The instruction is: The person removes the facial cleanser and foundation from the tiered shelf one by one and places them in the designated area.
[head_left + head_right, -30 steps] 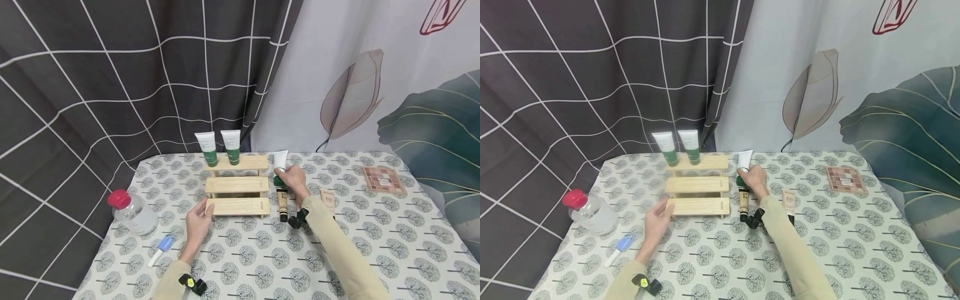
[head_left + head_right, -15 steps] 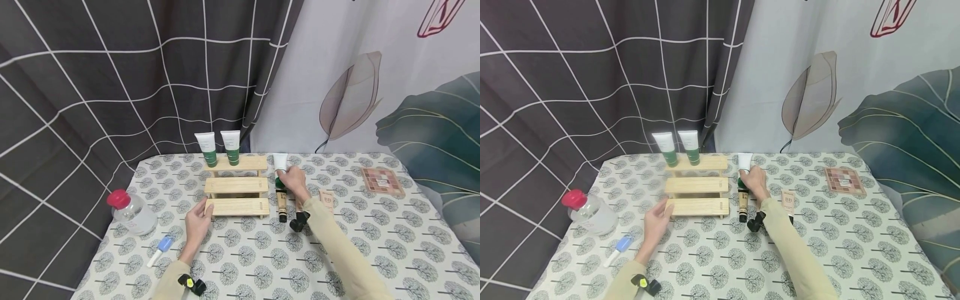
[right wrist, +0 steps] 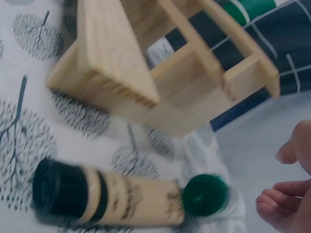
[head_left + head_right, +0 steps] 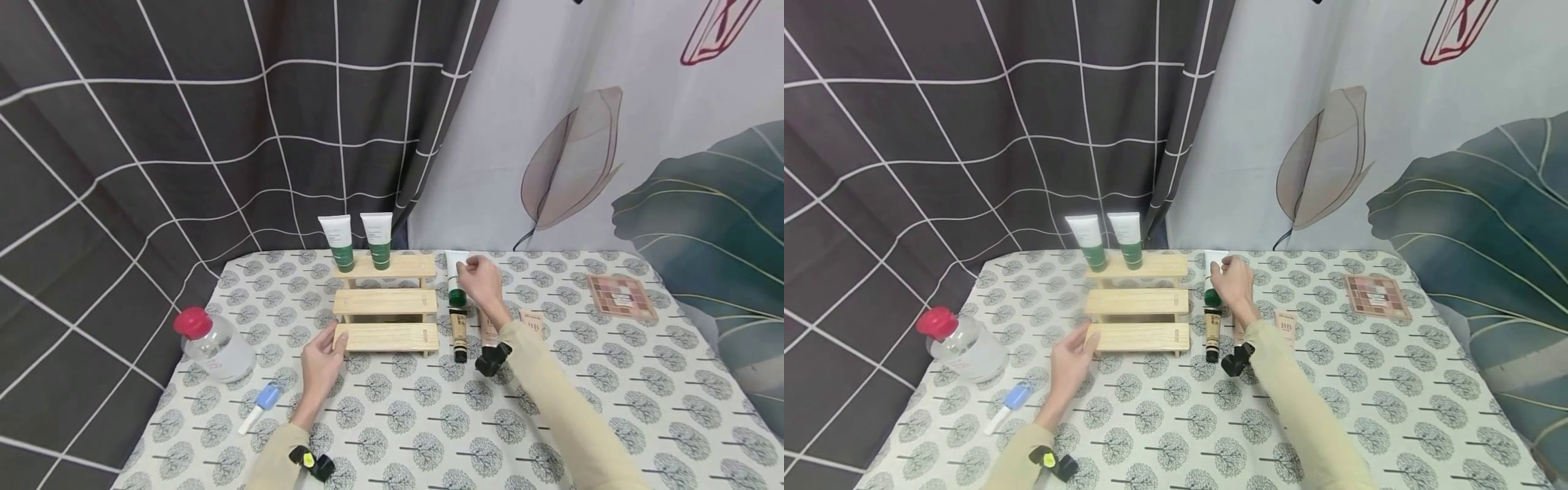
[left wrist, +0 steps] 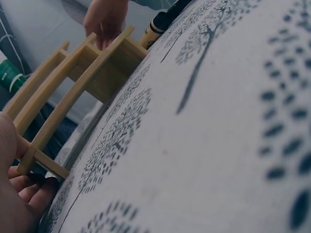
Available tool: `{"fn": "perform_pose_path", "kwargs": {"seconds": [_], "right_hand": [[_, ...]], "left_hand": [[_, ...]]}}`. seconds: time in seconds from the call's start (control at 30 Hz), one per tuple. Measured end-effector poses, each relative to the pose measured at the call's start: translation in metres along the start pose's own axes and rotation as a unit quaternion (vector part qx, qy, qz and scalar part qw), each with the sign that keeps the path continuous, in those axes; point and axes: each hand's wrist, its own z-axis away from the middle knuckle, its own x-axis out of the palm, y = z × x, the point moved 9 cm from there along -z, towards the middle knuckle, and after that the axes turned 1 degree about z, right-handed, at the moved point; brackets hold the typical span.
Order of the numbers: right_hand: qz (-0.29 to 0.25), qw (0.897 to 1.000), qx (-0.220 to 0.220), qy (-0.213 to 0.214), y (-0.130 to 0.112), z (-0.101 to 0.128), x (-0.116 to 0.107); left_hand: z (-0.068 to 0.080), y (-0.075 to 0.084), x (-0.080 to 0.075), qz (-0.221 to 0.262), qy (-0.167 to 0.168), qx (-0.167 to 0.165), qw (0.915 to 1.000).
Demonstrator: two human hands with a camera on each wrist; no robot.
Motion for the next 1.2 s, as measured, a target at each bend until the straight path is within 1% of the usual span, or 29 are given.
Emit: {"fn": "perform_pose_path", "kwargs": {"seconds": [0.13, 0.3, 0.47, 0.63, 0.77, 0.9, 1.0, 1.2], "right_hand": [[-0.031, 0.999, -0.016, 0.016, -0.021, 0.003, -0.005], [-0.077, 0.995, -0.066, 0.015, -0.054, 0.012, -0.004], [-0.117, 0.987, -0.113, -0.003, -0.084, 0.025, 0.006], [-0.142, 0.980, -0.138, -0.017, -0.106, 0.034, 0.022], [-0.164, 0.972, -0.164, -0.025, -0.120, 0.036, 0.039], [-0.175, 0.967, -0.186, -0.022, -0.131, 0.038, 0.052], [-0.172, 0.967, -0.187, -0.018, -0.135, 0.039, 0.060], [-0.168, 0.971, -0.171, -0.019, -0.136, 0.039, 0.076]], "left_hand": [[-0.001, 0.000, -0.001, -0.010, 0.002, 0.001, 1.0000], [-0.001, 0.002, -0.002, -0.013, 0.006, 0.004, 0.9999], [-0.002, 0.003, -0.002, -0.009, 0.002, 0.005, 0.9999], [-0.002, 0.002, -0.001, -0.004, 0.001, 0.003, 1.0000], [-0.001, 0.000, -0.002, -0.009, 0.008, 0.001, 0.9999], [-0.002, 0.000, -0.002, -0.011, 0.008, 0.004, 0.9999], [-0.002, 0.001, -0.001, -0.010, 0.004, 0.005, 0.9999], [0.000, 0.000, -0.002, -0.007, 0.004, -0.001, 1.0000]]}}
